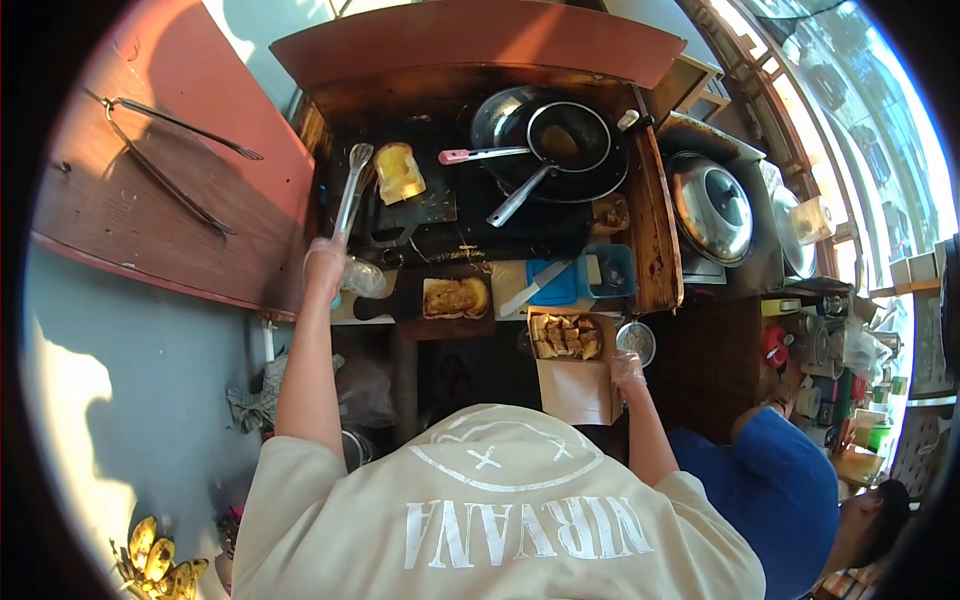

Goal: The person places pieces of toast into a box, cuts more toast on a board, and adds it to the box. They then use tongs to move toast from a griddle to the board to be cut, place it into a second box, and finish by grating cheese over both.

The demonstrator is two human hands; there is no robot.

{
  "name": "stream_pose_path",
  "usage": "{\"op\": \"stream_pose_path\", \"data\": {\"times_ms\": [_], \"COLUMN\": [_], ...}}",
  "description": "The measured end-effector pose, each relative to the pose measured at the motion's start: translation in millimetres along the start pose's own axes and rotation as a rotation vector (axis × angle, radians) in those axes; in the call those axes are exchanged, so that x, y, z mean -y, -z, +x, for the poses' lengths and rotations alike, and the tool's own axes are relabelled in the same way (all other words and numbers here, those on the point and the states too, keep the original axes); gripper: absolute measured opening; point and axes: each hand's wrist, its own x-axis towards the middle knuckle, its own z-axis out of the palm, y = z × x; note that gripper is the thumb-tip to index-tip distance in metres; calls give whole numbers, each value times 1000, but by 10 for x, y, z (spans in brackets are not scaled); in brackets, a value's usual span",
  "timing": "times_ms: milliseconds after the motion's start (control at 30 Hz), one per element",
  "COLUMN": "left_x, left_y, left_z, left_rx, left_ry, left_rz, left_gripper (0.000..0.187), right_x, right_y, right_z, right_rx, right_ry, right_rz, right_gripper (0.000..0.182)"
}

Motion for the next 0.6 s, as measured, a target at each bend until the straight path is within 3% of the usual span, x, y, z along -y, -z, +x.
{"op": "stream_pose_path", "data": {"times_ms": [100, 133, 233, 300, 433, 600], "left_x": [-172, -43, -31, -55, -437, -368], "left_y": [381, 334, 81, -226, -738, -734], "left_z": [-876, -1093, -1645, -1615, -1203, -955], "left_rx": [152, 187, 275, 378, 292, 266], "left_ry": [219, 283, 366, 342, 332, 355], "left_rz": [-96, -203, -436, -591, -701, -863], "left_gripper": [47, 44, 37, 37, 35, 35], "right_x": [-12, -3, 27, 8, -112, -87], "right_y": [333, 160, 181, 212, 423, 392], "right_z": [-100, -14, 54, 127, 33, 129], "right_rx": [20, -111, -21, -4, -17, -42], "right_ry": [51, 38, -4, -31, 45, -18], "right_rz": [-101, -40, -19, 29, -50, -40], "right_gripper": [30, 26, 30, 32, 33, 29]}}
